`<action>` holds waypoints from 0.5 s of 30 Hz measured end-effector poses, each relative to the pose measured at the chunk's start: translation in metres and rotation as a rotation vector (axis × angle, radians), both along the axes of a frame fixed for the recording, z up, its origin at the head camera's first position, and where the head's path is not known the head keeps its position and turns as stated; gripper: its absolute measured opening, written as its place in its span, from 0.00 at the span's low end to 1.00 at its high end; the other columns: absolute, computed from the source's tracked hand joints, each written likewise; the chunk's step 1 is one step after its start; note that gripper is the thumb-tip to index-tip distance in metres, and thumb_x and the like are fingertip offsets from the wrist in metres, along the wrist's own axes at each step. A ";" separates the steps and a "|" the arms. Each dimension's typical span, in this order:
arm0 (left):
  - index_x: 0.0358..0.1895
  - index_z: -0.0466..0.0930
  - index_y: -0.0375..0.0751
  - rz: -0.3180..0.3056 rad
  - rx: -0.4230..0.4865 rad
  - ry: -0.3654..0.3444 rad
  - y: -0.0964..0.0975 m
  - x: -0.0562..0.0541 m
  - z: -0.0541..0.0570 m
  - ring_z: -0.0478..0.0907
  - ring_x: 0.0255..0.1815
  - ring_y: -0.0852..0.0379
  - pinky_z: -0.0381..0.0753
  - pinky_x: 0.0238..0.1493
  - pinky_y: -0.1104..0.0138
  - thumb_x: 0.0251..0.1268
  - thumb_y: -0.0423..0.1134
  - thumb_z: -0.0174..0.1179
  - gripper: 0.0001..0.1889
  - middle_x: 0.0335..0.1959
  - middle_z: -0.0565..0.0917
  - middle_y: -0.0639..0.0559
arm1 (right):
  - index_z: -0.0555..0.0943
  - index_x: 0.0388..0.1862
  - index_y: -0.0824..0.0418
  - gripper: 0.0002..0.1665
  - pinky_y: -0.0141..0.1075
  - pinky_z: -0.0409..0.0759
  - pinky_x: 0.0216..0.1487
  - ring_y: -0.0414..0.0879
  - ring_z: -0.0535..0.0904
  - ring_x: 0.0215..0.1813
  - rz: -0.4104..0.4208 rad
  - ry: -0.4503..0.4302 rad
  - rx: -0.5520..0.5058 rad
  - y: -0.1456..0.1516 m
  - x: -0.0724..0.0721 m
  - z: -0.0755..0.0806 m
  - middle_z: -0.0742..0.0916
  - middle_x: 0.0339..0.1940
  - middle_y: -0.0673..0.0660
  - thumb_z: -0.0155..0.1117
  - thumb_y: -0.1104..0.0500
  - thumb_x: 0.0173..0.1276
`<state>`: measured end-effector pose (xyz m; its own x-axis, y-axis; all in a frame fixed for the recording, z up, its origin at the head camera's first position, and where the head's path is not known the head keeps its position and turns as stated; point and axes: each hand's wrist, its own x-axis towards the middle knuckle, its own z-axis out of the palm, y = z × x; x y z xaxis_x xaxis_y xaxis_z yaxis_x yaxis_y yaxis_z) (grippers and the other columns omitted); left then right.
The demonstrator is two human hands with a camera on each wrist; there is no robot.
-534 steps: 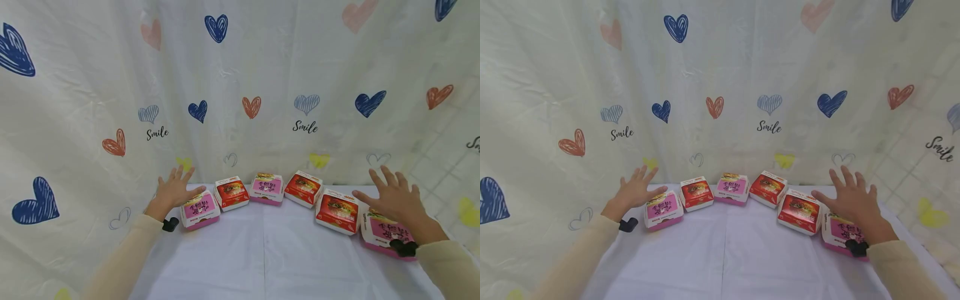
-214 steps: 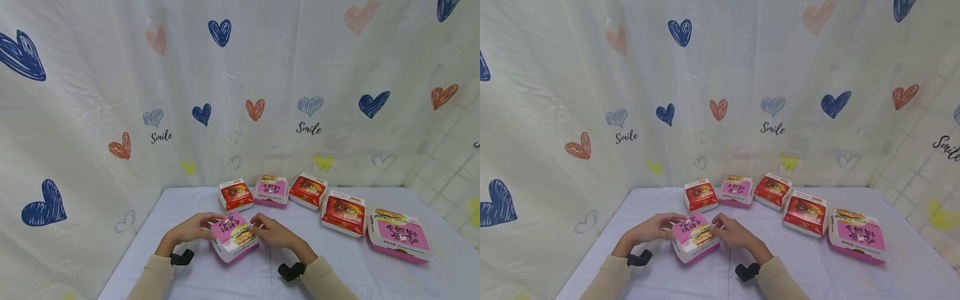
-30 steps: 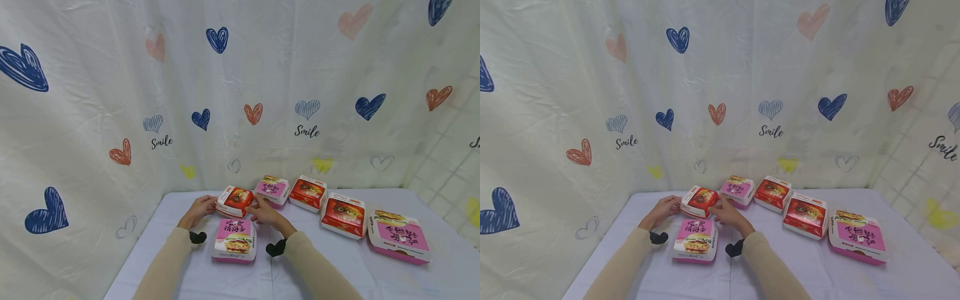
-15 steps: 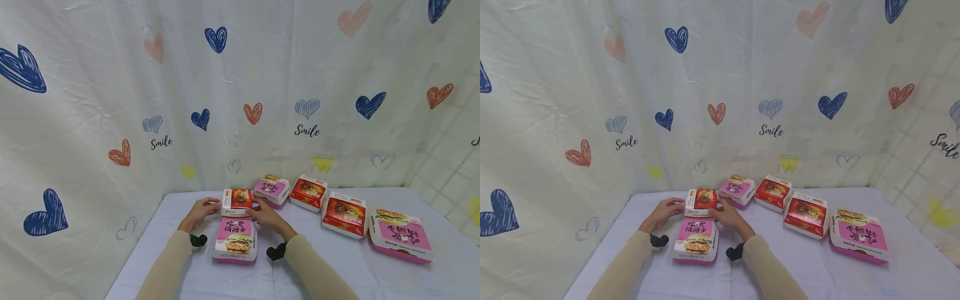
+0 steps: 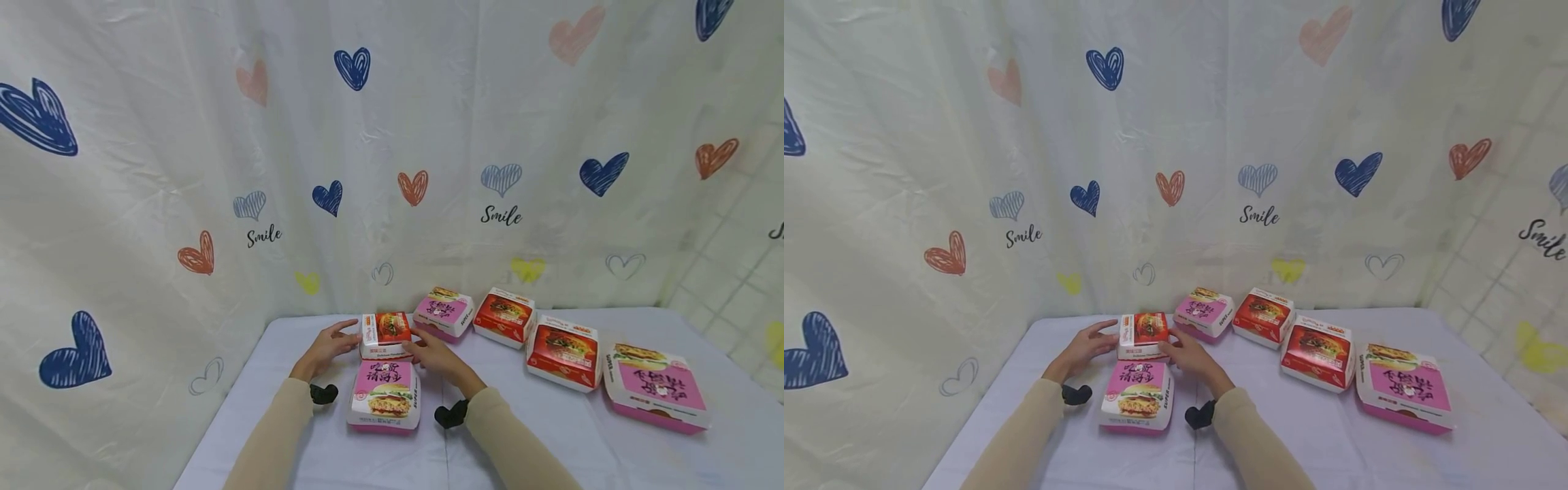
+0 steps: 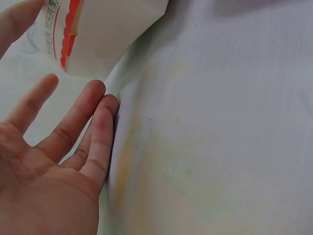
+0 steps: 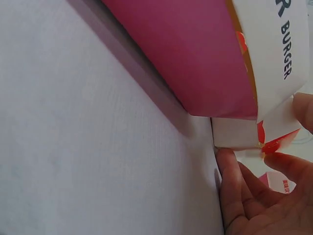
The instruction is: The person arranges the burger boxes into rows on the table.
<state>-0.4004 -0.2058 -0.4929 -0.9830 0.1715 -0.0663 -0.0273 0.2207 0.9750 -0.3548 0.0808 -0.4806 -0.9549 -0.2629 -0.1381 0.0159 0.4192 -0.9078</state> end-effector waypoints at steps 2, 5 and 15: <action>0.77 0.67 0.46 -0.012 -0.011 0.003 -0.001 0.000 -0.001 0.80 0.61 0.38 0.74 0.69 0.48 0.68 0.44 0.68 0.36 0.57 0.81 0.38 | 0.61 0.82 0.54 0.41 0.44 0.80 0.53 0.49 0.79 0.49 0.003 0.000 -0.020 0.001 0.001 0.000 0.83 0.57 0.59 0.58 0.40 0.77; 0.77 0.68 0.49 -0.040 -0.051 0.009 -0.001 0.000 -0.001 0.81 0.60 0.44 0.73 0.70 0.46 0.67 0.47 0.69 0.36 0.62 0.80 0.37 | 0.61 0.82 0.55 0.39 0.43 0.81 0.53 0.49 0.79 0.50 0.007 -0.002 -0.046 0.005 0.002 0.001 0.83 0.56 0.59 0.56 0.41 0.78; 0.76 0.69 0.50 -0.074 -0.099 0.023 -0.002 0.000 -0.003 0.78 0.63 0.45 0.71 0.71 0.44 0.66 0.49 0.69 0.36 0.64 0.80 0.39 | 0.68 0.73 0.60 0.37 0.41 0.82 0.52 0.50 0.80 0.50 -0.062 -0.043 -0.032 0.003 -0.001 0.003 0.84 0.54 0.60 0.57 0.38 0.77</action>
<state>-0.4000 -0.2082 -0.4960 -0.9692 0.2378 -0.0638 0.0151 0.3160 0.9486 -0.3556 0.0843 -0.4780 -0.9629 -0.2083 -0.1715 0.0799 0.3872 -0.9185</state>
